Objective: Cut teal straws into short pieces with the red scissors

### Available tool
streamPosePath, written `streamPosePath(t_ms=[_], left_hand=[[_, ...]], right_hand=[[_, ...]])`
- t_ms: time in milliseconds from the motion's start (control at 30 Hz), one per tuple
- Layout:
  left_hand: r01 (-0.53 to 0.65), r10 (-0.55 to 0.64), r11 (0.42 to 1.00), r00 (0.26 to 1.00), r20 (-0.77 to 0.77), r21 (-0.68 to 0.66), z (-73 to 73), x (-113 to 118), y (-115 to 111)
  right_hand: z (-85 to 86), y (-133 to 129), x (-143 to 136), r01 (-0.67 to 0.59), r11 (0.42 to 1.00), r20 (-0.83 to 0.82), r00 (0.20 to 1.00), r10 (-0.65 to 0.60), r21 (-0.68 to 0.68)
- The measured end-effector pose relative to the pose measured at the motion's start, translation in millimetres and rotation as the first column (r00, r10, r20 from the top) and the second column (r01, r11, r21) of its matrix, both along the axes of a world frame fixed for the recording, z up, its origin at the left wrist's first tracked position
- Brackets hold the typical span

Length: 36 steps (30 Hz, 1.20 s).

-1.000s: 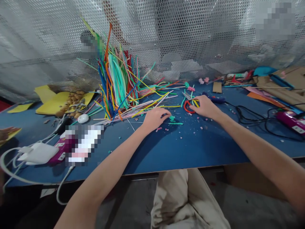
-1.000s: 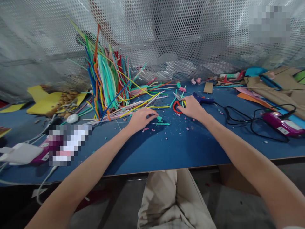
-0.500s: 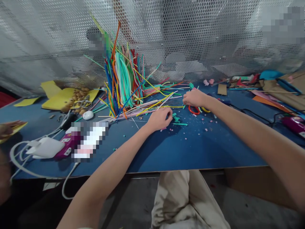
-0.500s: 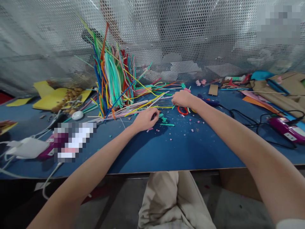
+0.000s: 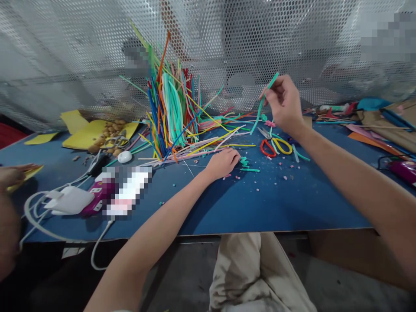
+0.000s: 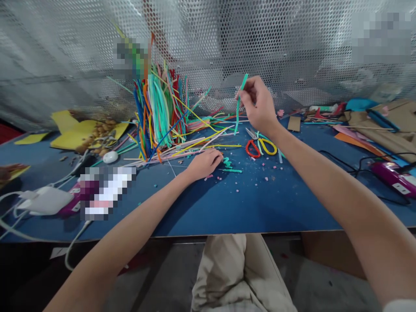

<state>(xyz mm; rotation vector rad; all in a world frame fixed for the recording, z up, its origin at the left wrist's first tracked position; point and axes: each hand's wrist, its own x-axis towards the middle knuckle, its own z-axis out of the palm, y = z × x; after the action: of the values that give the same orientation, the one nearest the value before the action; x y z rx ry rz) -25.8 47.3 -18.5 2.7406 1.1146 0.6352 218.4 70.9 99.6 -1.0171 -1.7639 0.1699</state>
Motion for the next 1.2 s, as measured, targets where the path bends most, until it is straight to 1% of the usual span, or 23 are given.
streamPosePath(t_ms=[33, 100, 200, 267, 367, 467, 533, 567, 667, 767, 833, 900, 967, 1033, 1200], left_hand=[[0.004, -0.004, 1.0, 1.0, -0.015, -0.006, 0.4, 0.2, -0.1], [0.009, -0.009, 1.0, 0.999, -0.035, -0.003, 1.1, 0.6, -0.7], [-0.001, 0.001, 1.0, 0.999, -0.035, 0.027, 0.7, 0.7, -1.7], [-0.004, 0.005, 0.999, 1.0, -0.03, 0.036, 0.1, 0.5, -2.1], [-0.002, 0.003, 0.999, 1.0, -0.025, 0.032, 0.8, 0.3, -2.9], [-0.016, 0.016, 1.0, 1.0, -0.005, 0.025, 3.8, 1.1, -4.2], [-0.029, 0.028, 0.999, 0.999, 0.019, 0.014, 6.1, 2.0, -5.2], [-0.033, 0.032, 0.999, 0.999, 0.035, 0.006, 7.1, 2.4, -5.6], [-0.027, 0.027, 1.0, 0.996, 0.081, -0.005, 8.6, 2.6, -6.0], [-0.004, 0.003, 1.0, 0.994, 0.107, 0.012, 9.1, 1.8, -5.3], [0.007, -0.011, 1.0, 0.994, 0.111, 0.031, 9.5, 1.3, -4.8], [0.01, -0.014, 0.999, 0.994, 0.106, 0.04, 10.2, 1.0, -4.6], [0.008, -0.012, 0.999, 0.994, 0.104, 0.037, 11.1, 0.7, -4.8], [0.008, -0.012, 0.999, 0.993, 0.117, 0.031, 11.9, 0.5, -5.4], [0.021, -0.027, 0.999, 0.989, 0.146, 0.044, 12.9, 0.7, -7.8]], right_hand=[[-1.1, -2.1, 1.4, -0.004, 1.0, -0.041, 0.999, 0.003, -0.02], [-10.6, -2.4, 6.3, -0.025, 0.999, -0.123, 0.992, 0.021, -0.03], [-37.5, 1.8, 16.0, -0.103, 0.994, -0.235, 0.966, 0.106, 0.025], [-57.4, 2.8, 21.9, -0.16, 0.987, -0.224, 0.962, 0.157, 0.007], [-82.0, -1.4, 27.8, -0.229, 0.961, -0.132, 0.969, 0.21, -0.154], [-95.4, -10.3, 29.2, -0.245, 0.924, -0.105, 0.969, 0.223, -0.292], [-97.4, -17.3, 27.0, -0.191, 0.935, -0.086, 0.981, 0.174, -0.299], [-96.8, -21.0, 24.7, -0.152, 0.948, -0.044, 0.988, 0.145, -0.279], [-93.3, -32.0, 13.1, -0.057, 0.987, 0.173, 0.981, 0.083, -0.15], [-94.5, -40.8, -1.3, -0.054, 0.997, 0.395, 0.916, 0.073, -0.059], [-98.5, -44.6, -8.6, -0.028, 0.999, 0.515, 0.856, 0.044, -0.037], [-102.7, -46.9, -12.5, 0.011, 1.0, 0.597, 0.802, 0.006, -0.026], [-105.4, -48.0, -13.2, 0.04, 0.999, 0.648, 0.761, -0.008, -0.035], [-106.2, -48.2, -11.8, 0.051, 0.997, 0.678, 0.735, 0.004, -0.061], [-107.1, -47.2, -5.8, 0.018, 0.994, 0.685, 0.726, 0.06, -0.106]])
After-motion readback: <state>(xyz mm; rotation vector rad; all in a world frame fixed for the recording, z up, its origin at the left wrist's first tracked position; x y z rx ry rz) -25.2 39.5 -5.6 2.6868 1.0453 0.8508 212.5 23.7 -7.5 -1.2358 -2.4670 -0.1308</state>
